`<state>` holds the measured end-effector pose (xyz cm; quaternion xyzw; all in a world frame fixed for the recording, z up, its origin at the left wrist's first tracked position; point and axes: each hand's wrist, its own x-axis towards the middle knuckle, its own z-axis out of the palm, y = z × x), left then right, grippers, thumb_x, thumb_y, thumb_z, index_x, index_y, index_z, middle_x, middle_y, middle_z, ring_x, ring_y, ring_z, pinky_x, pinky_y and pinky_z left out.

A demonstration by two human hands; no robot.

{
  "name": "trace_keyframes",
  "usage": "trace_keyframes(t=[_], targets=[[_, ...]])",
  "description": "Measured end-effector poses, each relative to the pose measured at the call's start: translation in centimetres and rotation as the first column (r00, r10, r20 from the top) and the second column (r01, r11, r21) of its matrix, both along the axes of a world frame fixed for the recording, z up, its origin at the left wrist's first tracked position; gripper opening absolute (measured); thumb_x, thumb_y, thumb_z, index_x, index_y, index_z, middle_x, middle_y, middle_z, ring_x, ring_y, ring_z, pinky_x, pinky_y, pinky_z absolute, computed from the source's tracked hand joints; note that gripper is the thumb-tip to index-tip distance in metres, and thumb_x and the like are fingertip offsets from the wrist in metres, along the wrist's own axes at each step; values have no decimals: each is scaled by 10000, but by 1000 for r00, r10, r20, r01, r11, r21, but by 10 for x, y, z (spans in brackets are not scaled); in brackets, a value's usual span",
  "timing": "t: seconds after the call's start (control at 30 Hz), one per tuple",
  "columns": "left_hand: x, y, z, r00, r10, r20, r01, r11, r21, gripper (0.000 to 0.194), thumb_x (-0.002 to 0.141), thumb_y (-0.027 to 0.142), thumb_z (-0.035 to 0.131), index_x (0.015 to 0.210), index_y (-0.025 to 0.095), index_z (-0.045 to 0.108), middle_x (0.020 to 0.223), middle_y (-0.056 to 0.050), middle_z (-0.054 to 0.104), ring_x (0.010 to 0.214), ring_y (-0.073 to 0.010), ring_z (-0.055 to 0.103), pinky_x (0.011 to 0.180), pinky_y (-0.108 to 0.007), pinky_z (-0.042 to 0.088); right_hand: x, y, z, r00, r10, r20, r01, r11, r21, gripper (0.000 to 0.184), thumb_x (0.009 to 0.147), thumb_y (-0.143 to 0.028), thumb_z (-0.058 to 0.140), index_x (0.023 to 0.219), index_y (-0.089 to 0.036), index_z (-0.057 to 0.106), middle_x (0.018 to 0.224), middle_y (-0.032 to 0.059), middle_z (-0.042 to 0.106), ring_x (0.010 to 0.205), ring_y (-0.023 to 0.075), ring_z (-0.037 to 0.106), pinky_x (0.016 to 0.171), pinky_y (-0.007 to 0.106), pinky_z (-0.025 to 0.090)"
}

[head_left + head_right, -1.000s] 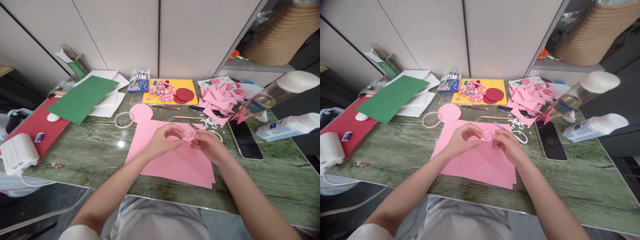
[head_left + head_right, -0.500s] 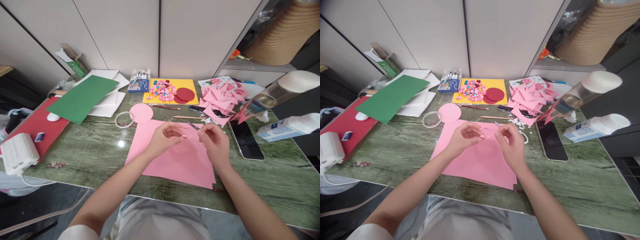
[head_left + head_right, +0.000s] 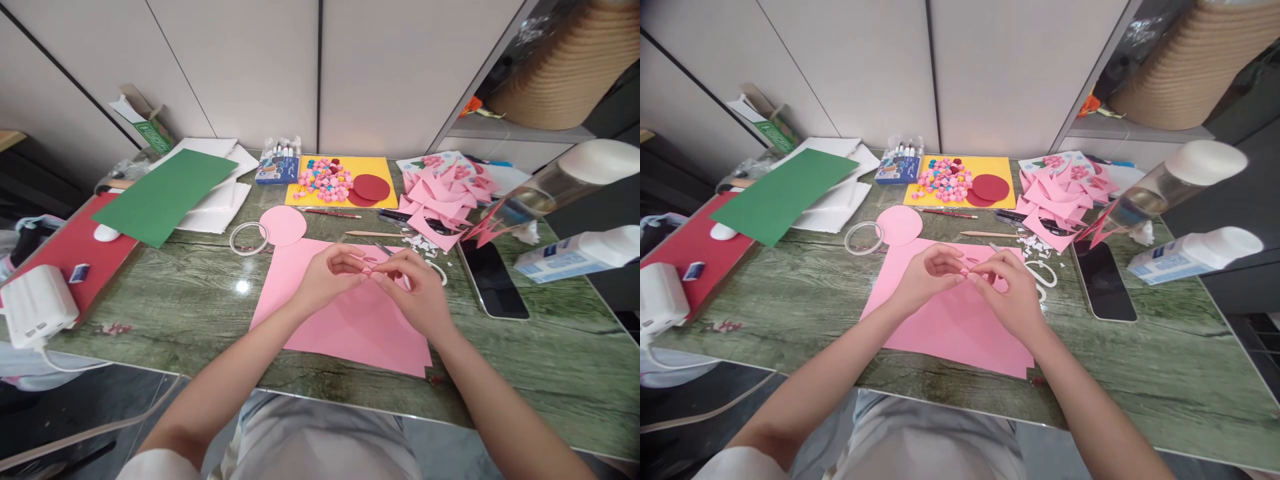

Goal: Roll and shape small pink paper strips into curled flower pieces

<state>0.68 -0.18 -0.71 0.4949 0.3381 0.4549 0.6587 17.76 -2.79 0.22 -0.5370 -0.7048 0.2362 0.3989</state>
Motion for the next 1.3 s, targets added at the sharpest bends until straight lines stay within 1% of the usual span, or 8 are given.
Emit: trace_keyframes(t=[0.17,0.33,0.5,0.67,0.83,0.93,1.13,1.3], targets=[[-2,1,-1,996,19,89,-4,986,-167,316,593,142,750,869,151,597,761,-21,673,754,-131,637,788,-301,461,-2,-4,1,996,-24,87,14,994,110,110,802,-309,574,857,-249,648,777,21,540,675,139,518,636,317,430],[-3,3,-4,963,43,265,79,898,-433,330,586,130,753,871,172,591,788,-4,679,727,-98,620,829,-305,412,-1,-5,-5,966,-32,256,-61,936,348,199,772,-223,600,965,-264,622,849,37,531,811,177,532,731,349,425],[-4,3,-1,961,33,276,102,882,-461,333,579,116,756,865,171,593,780,-9,681,800,-115,625,864,-308,388,3,0,-10,928,-60,367,-122,883,452,160,786,-161,592,913,-256,610,823,31,533,796,162,521,729,340,400],[-6,4,1,957,-4,290,136,889,-437,351,596,103,737,906,182,593,740,-10,671,971,-150,595,851,-285,390,7,2,-9,904,-9,428,-190,887,420,106,805,-204,580,881,-267,618,826,27,554,771,156,502,722,339,375],[-10,5,4,952,-83,293,217,861,-460,390,595,90,732,948,195,602,752,4,654,753,-92,601,762,-246,408,7,3,-5,944,54,325,-168,927,334,102,814,-217,564,885,-267,617,861,34,540,843,173,515,762,344,405],[-11,5,5,953,-119,279,238,864,-444,410,595,101,740,969,198,600,753,5,648,750,-94,600,771,-256,414,7,3,-2,959,86,271,-159,952,263,84,823,-224,545,874,-255,604,868,36,530,868,180,521,773,347,423],[-8,5,0,983,-43,179,90,959,-268,382,588,130,751,935,174,598,742,-15,672,781,-131,626,822,-306,425,4,1,3,976,97,194,-124,983,132,104,829,-252,530,904,-250,601,899,35,545,918,188,532,818,357,420],[-4,3,-3,987,-38,156,76,966,-246,381,597,141,748,940,167,584,760,-17,682,778,-135,636,817,-314,446,1,1,2,989,83,121,-90,995,52,104,813,-294,563,890,-251,619,901,32,557,914,183,543,825,352,423]])
